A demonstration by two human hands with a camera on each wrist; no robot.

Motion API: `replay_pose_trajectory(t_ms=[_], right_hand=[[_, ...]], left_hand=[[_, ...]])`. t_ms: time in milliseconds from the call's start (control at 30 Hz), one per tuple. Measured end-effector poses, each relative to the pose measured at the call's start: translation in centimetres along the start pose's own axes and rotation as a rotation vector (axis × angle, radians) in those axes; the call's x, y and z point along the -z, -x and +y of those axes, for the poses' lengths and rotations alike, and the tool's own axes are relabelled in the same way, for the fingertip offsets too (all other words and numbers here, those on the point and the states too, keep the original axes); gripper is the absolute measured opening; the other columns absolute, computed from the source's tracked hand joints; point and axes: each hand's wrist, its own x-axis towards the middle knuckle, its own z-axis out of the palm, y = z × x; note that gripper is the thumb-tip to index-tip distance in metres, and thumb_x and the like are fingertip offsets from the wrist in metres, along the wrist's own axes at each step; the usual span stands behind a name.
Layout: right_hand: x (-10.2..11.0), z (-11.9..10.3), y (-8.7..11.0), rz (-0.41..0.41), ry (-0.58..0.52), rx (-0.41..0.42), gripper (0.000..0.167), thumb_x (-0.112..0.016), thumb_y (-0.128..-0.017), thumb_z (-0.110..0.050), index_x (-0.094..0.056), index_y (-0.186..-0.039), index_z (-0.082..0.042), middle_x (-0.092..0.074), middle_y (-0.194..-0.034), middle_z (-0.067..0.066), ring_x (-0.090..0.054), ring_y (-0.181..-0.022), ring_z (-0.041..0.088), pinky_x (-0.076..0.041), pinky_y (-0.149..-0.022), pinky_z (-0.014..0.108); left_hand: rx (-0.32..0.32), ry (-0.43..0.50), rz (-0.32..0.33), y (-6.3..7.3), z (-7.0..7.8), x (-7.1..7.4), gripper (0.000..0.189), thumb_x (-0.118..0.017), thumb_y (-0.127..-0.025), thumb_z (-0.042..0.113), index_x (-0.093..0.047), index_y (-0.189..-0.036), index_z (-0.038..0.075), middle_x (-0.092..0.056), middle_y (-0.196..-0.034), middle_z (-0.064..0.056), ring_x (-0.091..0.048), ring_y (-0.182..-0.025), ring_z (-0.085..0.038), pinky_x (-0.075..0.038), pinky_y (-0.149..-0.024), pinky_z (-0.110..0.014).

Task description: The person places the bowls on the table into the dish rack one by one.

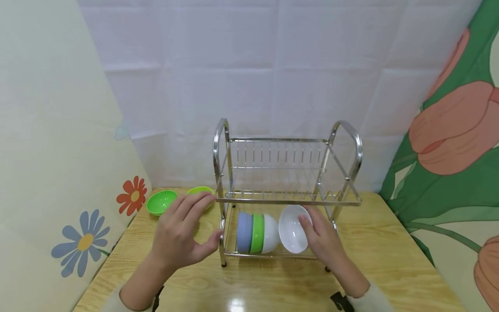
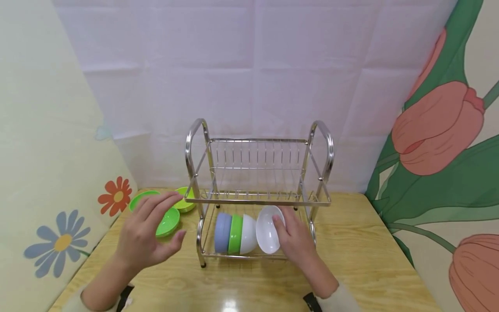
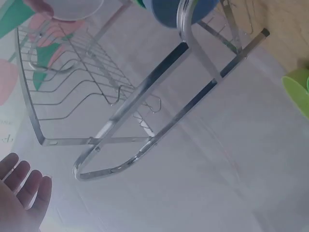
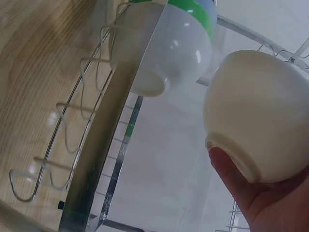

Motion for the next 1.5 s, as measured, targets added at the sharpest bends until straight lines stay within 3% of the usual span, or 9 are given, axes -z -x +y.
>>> replay_pose_trajectory(t_ms=[233, 533, 800, 1000, 1133, 1333, 1500], right_hand=[[0.2, 1.1, -0.1, -0.019, 0.094, -0.004, 0.031, -0.053, -0.1, -0.018, -0.061, -0.128, -0.005, -0.067, -0.123, 0.018, -0.066, -0.107, 0.043, -0.053, -0.084, 0.063], [-0.2, 2.1, -0.5, -0.058, 0.175, -0.025, 0.033, -0.053, -0.101, -0.021, -0.062, -0.127, -0.001, -0.065, -0.124, 0.021, -0.065, -0.108, 0.043, -0.053, -0.086, 0.061], [-0.8, 2.6, -1.1, -0.105, 0.206, -0.047, 0.037, -0.05, -0.103, -0.026, -0.059, -0.132, -0.005, -0.064, -0.13, 0.021, -0.063, -0.111, 0.045, -0.052, -0.088, 0.062], [-1.3, 2.8, -1.5, -0.088, 0.242, -0.013, 0.036, -0.053, -0.102, -0.025, -0.06, -0.132, -0.006, -0.066, -0.123, 0.022, -0.066, -0.1, 0.046, -0.054, -0.078, 0.061], [-1.7, 2.9, -1.8, -0.131, 0.269, -0.041, 0.04, -0.052, -0.103, -0.029, -0.057, -0.136, -0.008, -0.064, -0.127, 0.024, -0.065, -0.104, 0.048, -0.054, -0.078, 0.062], [-2.8, 2.7, -2.0, -0.224, 0.275, -0.112, 0.043, -0.047, -0.104, -0.036, -0.059, -0.133, -0.006, -0.064, -0.13, 0.021, -0.063, -0.112, 0.044, -0.053, -0.086, 0.062], [-3.7, 2.6, -1.8, -0.265, 0.298, -0.117, 0.046, -0.045, -0.105, -0.037, -0.057, -0.136, -0.005, -0.062, -0.133, 0.021, -0.062, -0.115, 0.043, -0.051, -0.092, 0.061]], left_hand=[[0.087, 0.001, -0.037, -2.0, -1.9, -0.3, 0.059, -0.048, -0.096, 0.049, -0.066, -0.126, 0.001, -0.068, -0.125, -0.012, -0.063, -0.097, -0.028, -0.054, -0.065, -0.039], [0.151, 0.003, -0.132, -4.1, -5.4, -3.3, 0.063, -0.045, -0.095, 0.052, -0.06, -0.135, 0.006, -0.061, -0.138, -0.014, -0.06, -0.107, -0.031, -0.055, -0.072, -0.043], [0.132, -0.022, -0.176, -6.2, -7.8, -5.4, 0.054, -0.052, -0.092, 0.039, -0.061, -0.132, 0.004, -0.062, -0.135, -0.013, -0.062, -0.112, -0.031, -0.057, -0.082, -0.044], [0.152, -0.055, -0.191, -7.2, -8.7, -6.5, 0.052, -0.056, -0.091, 0.037, -0.062, -0.131, 0.005, -0.062, -0.135, -0.013, -0.062, -0.111, -0.032, -0.057, -0.083, -0.045], [0.19, -0.063, -0.22, -7.9, -8.9, -7.0, 0.052, -0.056, -0.092, 0.038, -0.061, -0.133, 0.007, -0.061, -0.138, -0.011, -0.061, -0.116, -0.031, -0.057, -0.086, -0.045], [0.256, -0.07, -0.274, -8.8, -9.0, -7.4, 0.05, -0.056, -0.094, 0.038, -0.06, -0.134, 0.008, -0.059, -0.141, -0.01, -0.059, -0.122, -0.029, -0.056, -0.091, -0.045], [0.313, -0.069, -0.313, -9.2, -9.1, -7.8, 0.051, -0.055, -0.094, 0.041, -0.06, -0.135, 0.01, -0.057, -0.143, -0.009, -0.058, -0.124, -0.029, -0.056, -0.091, -0.047]])
